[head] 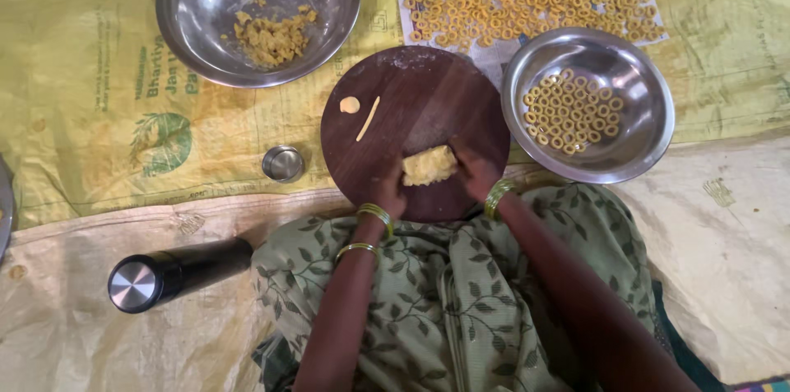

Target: The person sits on the floor and shapes yellow dough into small ring-shaped snacks by hand. They roll the dough into thin strips, form loops, and place them into a metal bowl. Additional dough is kneaded and prepared for further shaping.

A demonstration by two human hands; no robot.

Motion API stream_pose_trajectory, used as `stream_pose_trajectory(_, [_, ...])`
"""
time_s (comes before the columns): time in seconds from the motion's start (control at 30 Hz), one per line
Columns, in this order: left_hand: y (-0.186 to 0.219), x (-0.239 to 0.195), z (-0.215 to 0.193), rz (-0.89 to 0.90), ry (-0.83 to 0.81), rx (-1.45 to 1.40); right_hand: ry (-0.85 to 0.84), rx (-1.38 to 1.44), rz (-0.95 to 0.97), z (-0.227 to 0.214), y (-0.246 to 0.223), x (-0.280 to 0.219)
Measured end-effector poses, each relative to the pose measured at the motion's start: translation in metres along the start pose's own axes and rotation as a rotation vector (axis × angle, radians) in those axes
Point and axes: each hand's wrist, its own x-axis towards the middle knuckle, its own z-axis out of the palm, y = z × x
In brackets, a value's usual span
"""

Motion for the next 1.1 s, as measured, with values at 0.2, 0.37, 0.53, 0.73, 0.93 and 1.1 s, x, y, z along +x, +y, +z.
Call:
stream_pose_trajectory(0.2, [0.024,-0.014,-0.006,0.074,-0.142,-0.132,-0.018,0.002,-0.069,0.003,-0.04,-0.027])
stream_pose_trajectory(0.37, [0.031,-0.01,-0.001,0.074,-0.133,-0.008,-0.008,-0.373,-0.194,0.004,-0.068,-0.02])
stream_pose_trajectory(0.53, [0.026,-0.004,0.012,0.134,-0.049,0.074,0.018,-0.549,-0.314,0.004,-0.06,-0.011])
stream_pose_trajectory(0.73, [0.025,0.043,0.013,-0.163,-0.11,0.22,-0.014,-0.574,-0.296,-0.001,-0.033,0.028])
stream_pose_trajectory(0.93, [0.016,0.086,0.012,-0.357,-0.141,0.292,-0.439,-0.626,0.166,0.004,-0.029,0.078])
stream_pose_trajectory(1.1, [0.006,0.085,0.016,-0.396,-0.109,0.216,-0.262,-0.572,0.146,0.01,-0.042,0.087])
